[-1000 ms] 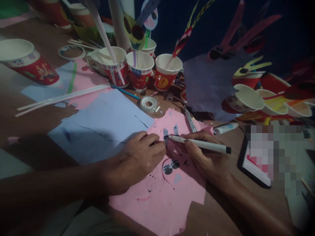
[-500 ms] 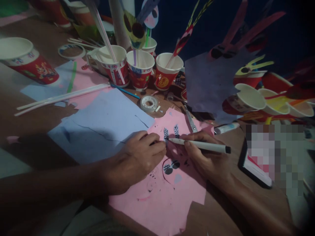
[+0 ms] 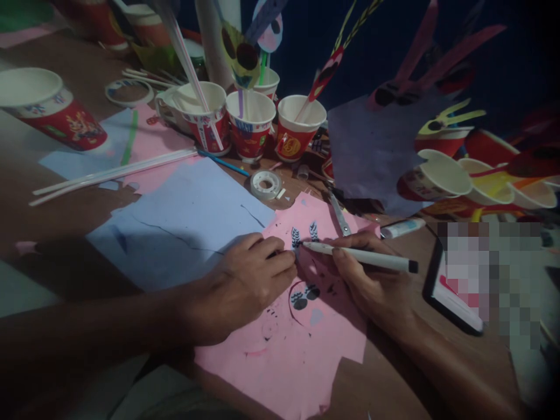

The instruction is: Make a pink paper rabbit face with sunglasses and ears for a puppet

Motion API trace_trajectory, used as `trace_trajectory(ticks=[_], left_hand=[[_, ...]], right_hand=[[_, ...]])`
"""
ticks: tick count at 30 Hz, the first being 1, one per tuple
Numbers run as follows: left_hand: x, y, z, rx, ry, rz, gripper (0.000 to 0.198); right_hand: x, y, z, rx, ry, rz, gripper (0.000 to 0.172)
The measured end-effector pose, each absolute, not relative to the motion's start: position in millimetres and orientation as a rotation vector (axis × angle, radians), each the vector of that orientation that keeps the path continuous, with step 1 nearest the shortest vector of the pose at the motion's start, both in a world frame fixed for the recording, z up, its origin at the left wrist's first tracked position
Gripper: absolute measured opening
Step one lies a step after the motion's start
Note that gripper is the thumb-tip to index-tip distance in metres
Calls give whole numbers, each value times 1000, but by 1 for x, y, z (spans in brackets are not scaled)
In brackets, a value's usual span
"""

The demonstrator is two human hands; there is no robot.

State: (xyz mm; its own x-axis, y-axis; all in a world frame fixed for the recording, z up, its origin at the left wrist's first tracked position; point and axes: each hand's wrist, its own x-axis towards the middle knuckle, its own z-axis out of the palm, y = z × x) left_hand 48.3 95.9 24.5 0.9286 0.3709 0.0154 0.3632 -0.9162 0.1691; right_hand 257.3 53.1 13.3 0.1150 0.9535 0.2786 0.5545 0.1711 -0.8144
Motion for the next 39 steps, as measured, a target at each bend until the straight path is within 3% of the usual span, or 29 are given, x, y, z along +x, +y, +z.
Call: trace_trajectory(ticks=[6, 16, 39], left_hand=[[48, 96, 23, 2904, 558, 77, 32], [49, 94, 21, 2931, 579, 101, 31], [49, 96, 17, 2890, 562, 240, 27]], right_hand=[[259, 55, 15, -1467, -1729, 427, 5], [259, 56, 10, -1441, -1759, 498, 12], [257, 57, 15, -1492, -1722, 554, 8]])
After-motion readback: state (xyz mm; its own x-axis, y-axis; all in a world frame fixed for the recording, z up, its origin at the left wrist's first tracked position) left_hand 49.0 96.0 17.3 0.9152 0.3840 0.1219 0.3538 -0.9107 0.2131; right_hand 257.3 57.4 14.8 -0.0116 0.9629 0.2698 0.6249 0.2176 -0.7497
